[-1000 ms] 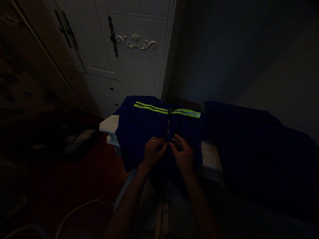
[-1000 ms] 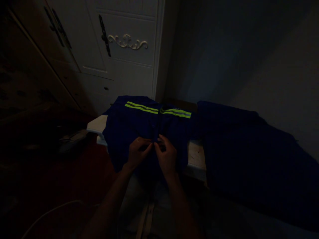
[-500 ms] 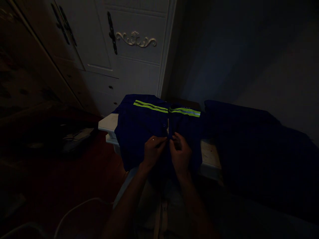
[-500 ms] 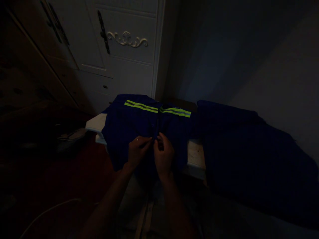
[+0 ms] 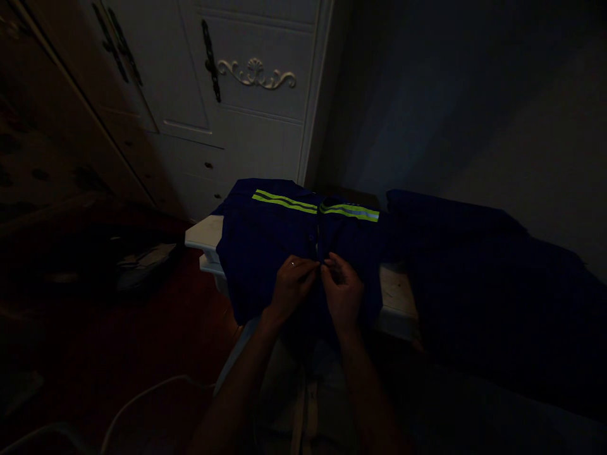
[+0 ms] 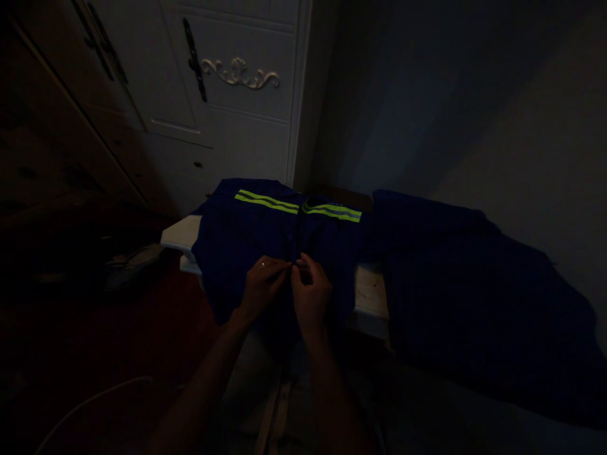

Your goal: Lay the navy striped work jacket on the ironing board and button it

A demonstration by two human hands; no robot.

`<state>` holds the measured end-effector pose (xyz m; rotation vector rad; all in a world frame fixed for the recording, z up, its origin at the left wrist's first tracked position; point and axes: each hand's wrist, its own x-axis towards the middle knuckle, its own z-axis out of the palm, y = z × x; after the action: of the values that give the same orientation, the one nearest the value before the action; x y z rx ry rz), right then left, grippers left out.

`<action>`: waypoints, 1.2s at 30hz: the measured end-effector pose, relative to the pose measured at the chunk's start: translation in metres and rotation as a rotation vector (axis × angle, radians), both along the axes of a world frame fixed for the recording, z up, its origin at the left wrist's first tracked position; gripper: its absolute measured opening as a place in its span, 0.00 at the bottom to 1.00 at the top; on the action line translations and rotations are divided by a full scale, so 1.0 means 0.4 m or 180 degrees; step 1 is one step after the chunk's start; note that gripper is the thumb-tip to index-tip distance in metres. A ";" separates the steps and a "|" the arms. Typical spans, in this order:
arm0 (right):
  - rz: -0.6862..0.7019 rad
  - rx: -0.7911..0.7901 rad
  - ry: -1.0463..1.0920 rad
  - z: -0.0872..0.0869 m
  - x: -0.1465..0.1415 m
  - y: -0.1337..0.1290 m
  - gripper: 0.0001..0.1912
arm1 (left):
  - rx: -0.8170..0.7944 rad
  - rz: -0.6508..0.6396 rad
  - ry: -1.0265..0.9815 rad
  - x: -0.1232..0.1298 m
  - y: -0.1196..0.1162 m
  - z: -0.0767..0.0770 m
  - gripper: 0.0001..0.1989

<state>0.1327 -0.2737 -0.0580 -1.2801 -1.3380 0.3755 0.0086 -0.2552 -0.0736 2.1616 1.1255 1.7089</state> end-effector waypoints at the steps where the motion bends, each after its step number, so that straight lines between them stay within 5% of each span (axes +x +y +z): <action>1: 0.0074 -0.0028 0.0066 -0.001 0.000 -0.001 0.15 | -0.0053 -0.0036 -0.0013 -0.001 0.000 0.001 0.07; 9: 0.0825 0.0172 -0.0087 0.012 0.006 -0.018 0.17 | -0.1192 -0.0071 -0.1068 -0.007 -0.007 0.017 0.06; 15: 0.0676 0.0382 -0.0492 0.013 0.012 0.013 0.15 | -0.1955 -0.0497 -0.1542 -0.014 0.004 0.039 0.08; 26: 0.0774 0.0619 -0.0920 0.010 0.016 0.037 0.14 | -0.2248 -0.0772 -0.1626 -0.030 0.014 0.053 0.20; 36: 0.0891 0.0223 -0.0719 0.002 0.043 0.047 0.16 | -0.1833 -0.0720 -0.1549 -0.033 0.020 0.019 0.10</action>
<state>0.1500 -0.2547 -0.0573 -1.1027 -1.7156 0.3813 -0.0045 -0.2470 -0.0661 1.3740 1.0204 1.4591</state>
